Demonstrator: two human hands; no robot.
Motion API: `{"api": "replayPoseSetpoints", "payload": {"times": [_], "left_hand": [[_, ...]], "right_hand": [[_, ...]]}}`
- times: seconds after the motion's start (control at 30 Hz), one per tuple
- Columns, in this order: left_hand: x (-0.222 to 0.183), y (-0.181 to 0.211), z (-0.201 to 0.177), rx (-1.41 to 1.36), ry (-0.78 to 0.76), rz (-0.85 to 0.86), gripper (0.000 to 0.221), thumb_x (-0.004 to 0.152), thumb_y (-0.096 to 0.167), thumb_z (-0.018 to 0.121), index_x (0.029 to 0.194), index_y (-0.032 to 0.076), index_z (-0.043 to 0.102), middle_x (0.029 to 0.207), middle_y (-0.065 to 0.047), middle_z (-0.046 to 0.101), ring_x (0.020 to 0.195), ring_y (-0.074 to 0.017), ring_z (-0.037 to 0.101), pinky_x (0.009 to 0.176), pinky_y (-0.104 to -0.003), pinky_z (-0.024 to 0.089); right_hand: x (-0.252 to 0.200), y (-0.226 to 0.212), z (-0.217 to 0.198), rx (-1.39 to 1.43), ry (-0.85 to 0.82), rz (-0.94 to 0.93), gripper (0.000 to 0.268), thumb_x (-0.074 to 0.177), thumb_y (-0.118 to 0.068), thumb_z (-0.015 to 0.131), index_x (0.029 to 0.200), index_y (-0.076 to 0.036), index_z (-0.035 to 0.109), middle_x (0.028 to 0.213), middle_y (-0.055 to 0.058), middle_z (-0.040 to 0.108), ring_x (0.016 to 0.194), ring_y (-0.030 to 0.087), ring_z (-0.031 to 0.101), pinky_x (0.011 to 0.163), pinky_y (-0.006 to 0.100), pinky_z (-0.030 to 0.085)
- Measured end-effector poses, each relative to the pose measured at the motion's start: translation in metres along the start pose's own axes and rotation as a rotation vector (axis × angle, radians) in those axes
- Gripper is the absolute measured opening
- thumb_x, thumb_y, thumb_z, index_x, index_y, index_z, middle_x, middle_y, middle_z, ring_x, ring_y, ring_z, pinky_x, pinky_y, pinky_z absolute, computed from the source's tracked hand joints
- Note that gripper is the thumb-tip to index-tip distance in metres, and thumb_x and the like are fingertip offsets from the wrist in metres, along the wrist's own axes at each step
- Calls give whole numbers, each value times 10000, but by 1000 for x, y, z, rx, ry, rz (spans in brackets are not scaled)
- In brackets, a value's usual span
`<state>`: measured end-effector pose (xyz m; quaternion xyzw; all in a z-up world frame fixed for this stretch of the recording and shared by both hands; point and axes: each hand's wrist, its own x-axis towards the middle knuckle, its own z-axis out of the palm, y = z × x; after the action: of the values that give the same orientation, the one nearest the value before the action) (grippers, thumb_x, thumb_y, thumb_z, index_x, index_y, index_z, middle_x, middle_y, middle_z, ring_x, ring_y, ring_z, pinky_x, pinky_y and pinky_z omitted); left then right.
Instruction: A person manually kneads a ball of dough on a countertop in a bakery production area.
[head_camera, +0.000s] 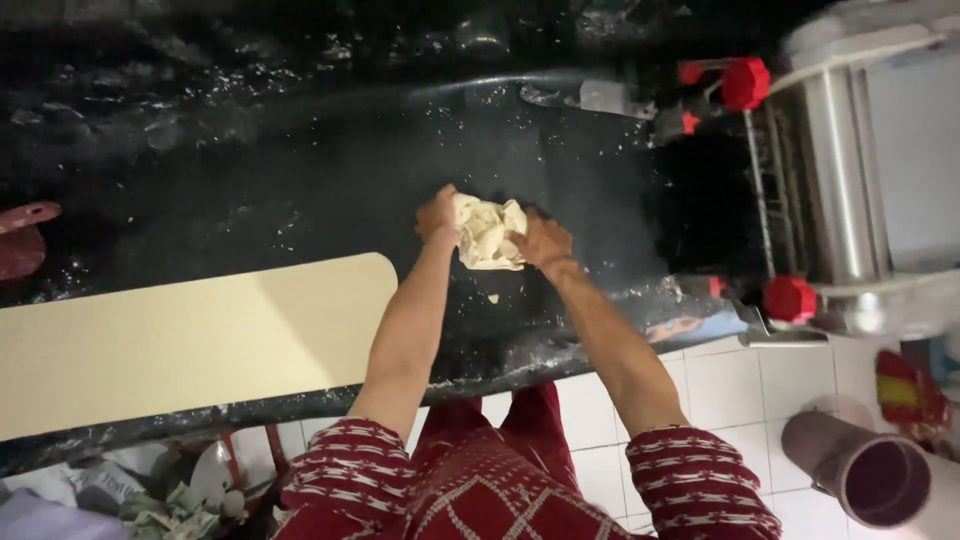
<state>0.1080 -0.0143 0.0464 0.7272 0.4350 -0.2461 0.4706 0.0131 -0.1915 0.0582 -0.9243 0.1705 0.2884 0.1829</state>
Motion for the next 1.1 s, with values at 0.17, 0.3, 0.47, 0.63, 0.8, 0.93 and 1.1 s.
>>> {"api": "replayPoseSetpoints", "payload": {"times": [0.17, 0.3, 0.47, 0.63, 0.8, 0.93, 1.1], "left_hand": [[15, -3, 21, 156, 100, 90, 684, 794, 645, 662, 1236, 126, 728, 1219, -197, 676, 1218, -413, 656, 1007, -521, 548], [3, 6, 25, 109, 185, 93, 704, 776, 617, 660, 1262, 110, 713, 1252, -207, 632, 1232, -462, 628, 1030, -559, 505], [-15, 17, 16, 157, 147, 127, 742, 803, 629, 605, 1305, 86, 672, 1298, -198, 613, 1334, -398, 540, 1116, -524, 424], [3, -27, 13, 153, 16, 312, 786, 861, 698, 546, 1450, 177, 526, 1466, -238, 509, 1391, -421, 507, 1131, -536, 409], [-55, -72, 15, 241, -42, 667, 797, 892, 632, 643, 1540, 252, 377, 1513, -114, 434, 1384, -350, 515, 1100, -504, 496], [-126, -84, 12, 435, 105, 983, 924, 756, 494, 761, 1559, 187, 422, 1562, -168, 436, 1366, -432, 477, 1082, -640, 387], [-100, -116, 60, 483, 306, 1136, 918, 690, 529, 798, 1513, 282, 474, 1623, -100, 369, 1448, -428, 409, 1094, -728, 336]], "right_hand": [[25, 1, -7, -80, 121, -66, 519, 934, -552, 638, 1213, -119, 700, 1050, 206, 766, 1015, 418, 739, 849, 540, 616], [36, 4, -12, -71, 153, -81, 514, 938, -557, 633, 1112, -84, 736, 990, 216, 771, 964, 413, 751, 821, 522, 621], [56, 7, -12, 47, 131, -10, 544, 904, -593, 632, 1076, -97, 773, 987, 187, 781, 979, 389, 750, 820, 516, 618], [46, 18, -15, 136, 31, -7, 552, 924, -541, 586, 1152, -74, 771, 1074, 190, 772, 1075, 377, 725, 893, 503, 598], [-16, 41, 28, 283, -95, 87, 610, 905, -595, 570, 1131, -69, 782, 1089, 168, 777, 1120, 352, 712, 945, 499, 579], [-30, 63, 76, 473, -78, 195, 613, 876, -606, 631, 1196, -98, 754, 1082, 163, 771, 1067, 332, 729, 937, 496, 579], [-94, 21, 21, 712, -72, 139, 706, 911, -409, 567, 1516, -55, 488, 1453, 256, 571, 1383, 406, 503, 1142, 581, 412]]}}
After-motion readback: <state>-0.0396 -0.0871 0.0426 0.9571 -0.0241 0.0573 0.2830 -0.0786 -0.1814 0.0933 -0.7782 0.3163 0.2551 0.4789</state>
